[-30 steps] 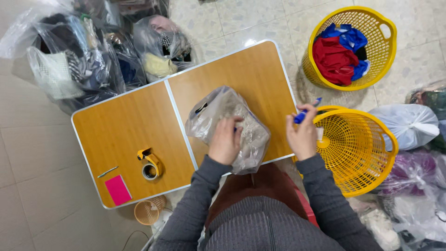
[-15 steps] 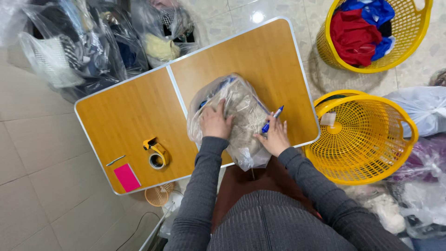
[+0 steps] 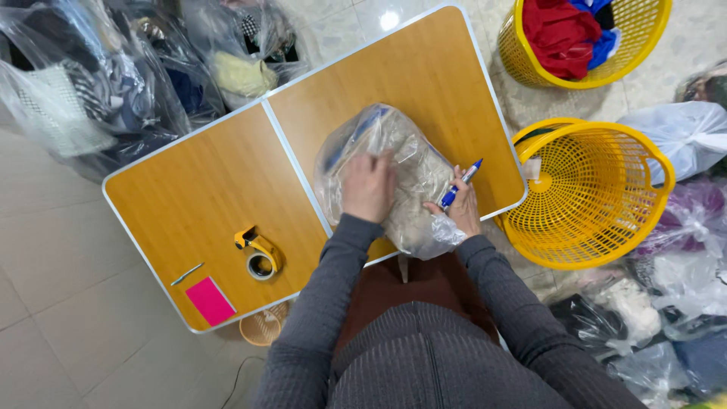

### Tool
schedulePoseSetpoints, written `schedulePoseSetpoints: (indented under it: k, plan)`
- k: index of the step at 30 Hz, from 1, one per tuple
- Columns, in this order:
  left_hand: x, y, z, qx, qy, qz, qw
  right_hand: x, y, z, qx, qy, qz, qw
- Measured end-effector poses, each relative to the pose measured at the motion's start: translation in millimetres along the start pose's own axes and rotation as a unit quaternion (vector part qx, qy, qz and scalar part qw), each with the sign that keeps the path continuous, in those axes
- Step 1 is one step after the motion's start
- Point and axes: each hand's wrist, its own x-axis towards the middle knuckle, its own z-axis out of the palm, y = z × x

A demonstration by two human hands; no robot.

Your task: The person places folded clothes into a clear plastic bag on a table, smooths the contents, seals the bag, and secures it with a tape dispenser. The person then writes on the sealed bag with a marker.

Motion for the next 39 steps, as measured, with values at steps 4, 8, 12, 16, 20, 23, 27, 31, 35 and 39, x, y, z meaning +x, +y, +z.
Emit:
schedulePoseSetpoints:
  k: [4,8,12,16,20,23,27,31,35,39]
  plan:
    - [40.3,22.9,33.6,0.042,-0.024,0.129,0.990,6.0,-2.0,0.4,0.012,0.014,0.016,1.000]
    - [62.7,6.4,58.1,0.025,-0.096,0.155,0.983,9.1,-6.0,-6.1,0.079,0.015,0.049,0.996]
    - [44.4,-24.9,52.5,0.045,-0.080,0.155,0.984,6.3,-15.1,-27.1,0.181,0.004,0.099,0.978]
    - [39.6,-35.3,57.3,0.072,-0.045,0.188,0.978,23.9,-11.6,-57.0,0.229,0.079,0.181,0.953]
    - [38.1,-38.2,61.0,0.079,-0.107,0.164,0.978,48.9,-8.9,-76.2,0.207,0.047,0.225,0.951]
    - [41.2,-34.7,51.3,0.055,-0.096,0.161,0.981,57.1,-17.3,-72.9,0.210,-0.081,0.275,0.935]
    - [31.6,-34.1,22.1,0.096,0.023,0.097,0.990,38.7,-32.1,-45.7,0.193,-0.062,0.109,0.973]
    - [28.7,-49.0,-10.7,0.206,0.103,-0.077,0.970,24.2,-33.3,-28.1,0.206,-0.013,0.107,0.973]
    - [14.3,-46.9,-19.8,-0.078,-0.032,-0.151,0.985,15.1,-34.8,-25.0,0.184,-0.007,0.131,0.974]
    - [-18.8,1.2,11.1,-0.235,-0.133,-0.229,0.935,-11.5,-35.6,-23.1,0.169,-0.029,0.173,0.970]
